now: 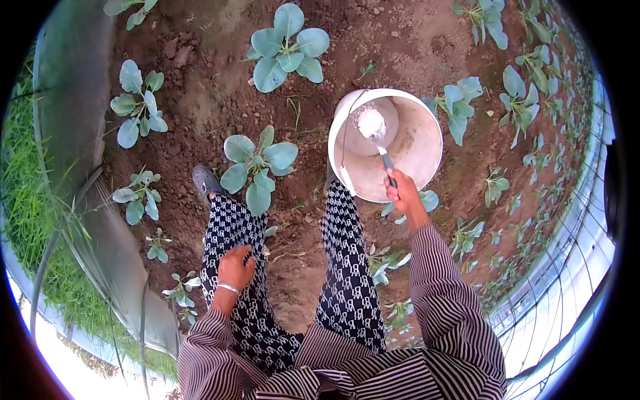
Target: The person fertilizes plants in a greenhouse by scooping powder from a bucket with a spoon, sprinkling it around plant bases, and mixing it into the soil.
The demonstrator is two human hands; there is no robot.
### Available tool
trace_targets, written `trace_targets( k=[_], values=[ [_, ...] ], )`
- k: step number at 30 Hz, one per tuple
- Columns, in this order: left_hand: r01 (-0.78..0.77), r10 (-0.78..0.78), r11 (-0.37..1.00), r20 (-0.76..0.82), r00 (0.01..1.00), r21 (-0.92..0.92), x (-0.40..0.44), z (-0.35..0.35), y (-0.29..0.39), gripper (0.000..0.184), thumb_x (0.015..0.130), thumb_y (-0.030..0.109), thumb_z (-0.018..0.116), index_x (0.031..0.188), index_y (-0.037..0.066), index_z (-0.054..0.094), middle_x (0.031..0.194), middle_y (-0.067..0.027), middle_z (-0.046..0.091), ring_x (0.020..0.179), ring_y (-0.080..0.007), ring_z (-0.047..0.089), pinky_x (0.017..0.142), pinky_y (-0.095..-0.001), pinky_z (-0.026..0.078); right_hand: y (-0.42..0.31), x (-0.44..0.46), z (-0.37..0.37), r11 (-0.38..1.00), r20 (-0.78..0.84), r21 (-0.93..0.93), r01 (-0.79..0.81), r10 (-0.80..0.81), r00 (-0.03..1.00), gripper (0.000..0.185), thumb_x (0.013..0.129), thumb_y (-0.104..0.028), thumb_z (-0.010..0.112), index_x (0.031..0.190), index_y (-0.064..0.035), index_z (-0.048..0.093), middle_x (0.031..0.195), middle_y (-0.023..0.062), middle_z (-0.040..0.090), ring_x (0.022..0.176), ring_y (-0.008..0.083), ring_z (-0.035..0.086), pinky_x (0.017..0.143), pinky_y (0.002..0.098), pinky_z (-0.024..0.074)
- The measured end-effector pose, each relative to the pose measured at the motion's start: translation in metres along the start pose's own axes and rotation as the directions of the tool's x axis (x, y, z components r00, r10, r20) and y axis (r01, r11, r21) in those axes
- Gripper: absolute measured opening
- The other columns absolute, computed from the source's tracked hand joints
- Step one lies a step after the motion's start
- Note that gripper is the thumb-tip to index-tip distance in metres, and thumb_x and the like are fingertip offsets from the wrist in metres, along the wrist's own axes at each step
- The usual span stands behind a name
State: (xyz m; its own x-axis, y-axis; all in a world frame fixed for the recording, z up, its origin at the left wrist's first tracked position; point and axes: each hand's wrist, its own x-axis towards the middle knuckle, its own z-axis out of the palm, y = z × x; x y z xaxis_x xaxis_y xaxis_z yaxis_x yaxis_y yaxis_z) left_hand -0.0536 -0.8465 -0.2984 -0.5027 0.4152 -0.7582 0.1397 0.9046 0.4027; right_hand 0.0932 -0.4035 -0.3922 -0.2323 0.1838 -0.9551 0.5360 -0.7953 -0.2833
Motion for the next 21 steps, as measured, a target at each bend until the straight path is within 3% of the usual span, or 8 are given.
trace_targets(
  k=[7, 9, 11, 12, 13, 17, 21],
  values=[
    [-0.076, 0.065, 0.986, -0.076, 0.995, -0.151, 0.056, 0.005, 0.013, 0.024, 0.076, 0.014, 0.064, 0.097, 0.004, 0.061, 0.092, -0.0174, 0.064, 0.087, -0.0343, 0.061, 0.079, -0.0417, 0.049, 0.011, -0.073, -0.011, 0.998, -0.039, 0.008, 0.061, -0.06, 0.997, 0.036, 0.092, -0.02, 0.05, 0.122, -0.001, 0.051, 0.063, 0.0002, 0.048, 0.039, 0.0044, 0.034, 0.033, 0.0192, 0.0266],
    [-0.149, 0.137, 0.979, -0.094, 0.986, -0.142, 0.069, 0.014, 0.011, 0.026, 0.077, 0.016, 0.063, 0.101, 0.004, 0.062, 0.098, -0.0144, 0.064, 0.091, -0.0324, 0.062, 0.081, -0.0394, 0.05, 0.014, -0.09, -0.012, 0.991, -0.077, -0.104, 0.079, -0.088, 0.993, 0.035, 0.093, -0.019, 0.047, 0.123, -0.0023, 0.051, 0.062, -0.001, 0.047, 0.038, 0.0046, 0.033, 0.033, 0.0193, 0.0269],
    [-0.09, 0.088, 0.986, -0.023, 0.996, -0.142, 0.085, 0.011, 0.031, 0.028, 0.077, 0.019, 0.062, 0.101, 0.005, 0.062, 0.102, -0.0151, 0.064, 0.094, -0.0337, 0.06, 0.084, -0.0412, 0.048, 0.006, -0.104, -0.014, 0.982, -0.016, -0.15, 0.112, -0.116, 0.993, 0.034, 0.092, -0.019, 0.047, 0.123, -0.0034, 0.052, 0.061, -0.0011, 0.046, 0.038, 0.0046, 0.033, 0.033, 0.0194, 0.0271],
    [-0.043, 0.051, 0.985, 0.041, 0.998, -0.169, 0.095, 0.018, 0.028, 0.029, 0.077, 0.022, 0.061, 0.102, 0.007, 0.062, 0.102, -0.0167, 0.063, 0.095, -0.0346, 0.059, 0.085, -0.0424, 0.047, 0.003, -0.11, -0.001, 0.979, -0.069, -0.183, 0.091, -0.105, 0.992, 0.035, 0.092, -0.019, 0.047, 0.123, -0.0034, 0.051, 0.06, -0.001, 0.046, 0.037, 0.0049, 0.033, 0.032, 0.0192, 0.0269],
    [-0.133, 0.118, 0.968, -0.083, 0.99, -0.215, 0.102, 0.031, 0.024, 0.028, 0.077, 0.021, 0.061, 0.101, 0.007, 0.061, 0.099, -0.0182, 0.062, 0.093, -0.0348, 0.06, 0.084, -0.0424, 0.048, -0.002, -0.117, 0.015, 0.976, -0.024, -0.191, 0.103, -0.109, 0.994, 0.037, 0.09, -0.019, 0.05, 0.123, -0.0027, 0.051, 0.059, -0.0005, 0.046, 0.037, 0.0051, 0.033, 0.032, 0.0195, 0.0278],
    [-0.082, 0.109, 0.983, 0.161, 0.981, -0.165, 0.133, 0.028, 0.027, 0.029, 0.079, 0.018, 0.055, 0.105, 0.005, 0.058, 0.102, -0.0192, 0.06, 0.098, -0.0334, 0.059, 0.086, -0.0456, 0.045, 0.006, -0.117, 0.079, 0.935, 0.002, -0.333, 0.122, -0.128, 0.992, 0.041, 0.087, -0.019, 0.056, 0.122, 0.0, 0.049, 0.061, 0.0021, 0.049, 0.037, 0.0058, 0.036, 0.033, 0.02, 0.03],
    [-0.078, 0.1, 0.992, 0.245, 0.964, -0.097, 0.149, 0.049, 0.022, 0.032, 0.079, 0.018, 0.055, 0.109, 0.005, 0.058, 0.11, -0.0167, 0.06, 0.105, -0.0325, 0.056, 0.087, -0.0507, 0.041, 0.014, -0.067, 0.161, 0.863, 0.196, -0.491, 0.119, -0.023, 0.98, 0.042, 0.086, -0.018, 0.057, 0.121, 0.0023, 0.05, 0.063, 0.0039, 0.052, 0.039, 0.0059, 0.036, 0.034, 0.0191, 0.0299]
  ],
)
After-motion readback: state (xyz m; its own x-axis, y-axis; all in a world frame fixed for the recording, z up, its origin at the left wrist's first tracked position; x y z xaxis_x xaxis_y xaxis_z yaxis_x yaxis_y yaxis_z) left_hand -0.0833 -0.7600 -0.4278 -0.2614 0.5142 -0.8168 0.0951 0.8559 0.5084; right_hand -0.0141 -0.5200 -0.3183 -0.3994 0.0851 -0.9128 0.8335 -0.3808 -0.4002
